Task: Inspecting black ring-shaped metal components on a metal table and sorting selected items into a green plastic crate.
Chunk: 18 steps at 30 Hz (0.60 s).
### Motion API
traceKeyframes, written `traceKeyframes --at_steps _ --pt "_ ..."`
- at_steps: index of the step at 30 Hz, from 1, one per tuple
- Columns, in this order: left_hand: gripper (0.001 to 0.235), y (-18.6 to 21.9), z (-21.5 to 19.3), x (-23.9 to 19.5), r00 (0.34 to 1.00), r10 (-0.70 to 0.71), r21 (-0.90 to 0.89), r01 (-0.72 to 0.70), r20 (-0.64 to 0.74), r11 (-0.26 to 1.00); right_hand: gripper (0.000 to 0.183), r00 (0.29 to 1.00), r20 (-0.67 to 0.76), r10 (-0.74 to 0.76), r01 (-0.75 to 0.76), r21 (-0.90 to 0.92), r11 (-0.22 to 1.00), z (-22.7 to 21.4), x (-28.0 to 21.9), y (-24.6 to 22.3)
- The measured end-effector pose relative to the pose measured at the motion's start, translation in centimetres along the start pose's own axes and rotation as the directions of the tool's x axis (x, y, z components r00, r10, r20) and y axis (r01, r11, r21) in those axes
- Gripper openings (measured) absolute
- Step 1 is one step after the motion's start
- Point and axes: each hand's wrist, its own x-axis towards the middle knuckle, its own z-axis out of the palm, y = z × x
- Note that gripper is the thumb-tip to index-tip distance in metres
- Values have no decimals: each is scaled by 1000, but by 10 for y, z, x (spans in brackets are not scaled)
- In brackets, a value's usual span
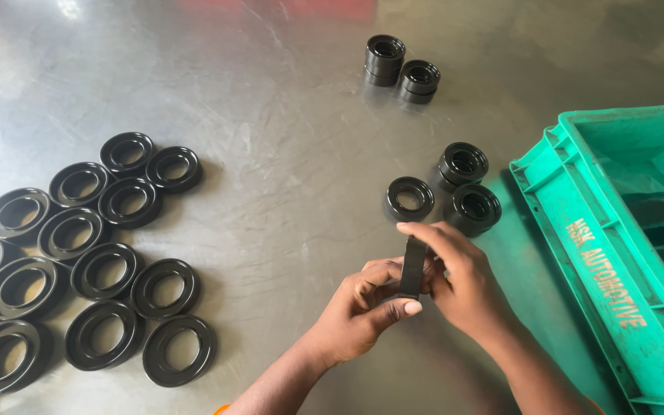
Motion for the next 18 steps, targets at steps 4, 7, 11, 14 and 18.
traceKeyframes --at_steps 4,7,11,14,18 --pt "25 -2 -2 -2 1000 8 67 -8 -10 998 53 862 309 402 -471 194 860 6 -11 38" --pt "25 1 1 0 999 2 63 -5 46 998 55 948 191 256 -280 111 954 1 -6 19" --pt "33 7 2 -1 993 -115 -101 113 -11 988 62 986 -22 -167 166 -23 986 2 -1 0" --pt "30 0 -2 -2 1000 5 34 -5 12 999 60 960 189 205 -232 130 964 5 -10 33" --pt "29 -2 -2 0 998 28 180 -38 55 983 61 992 103 69 -68 -16 998 3 -6 23"
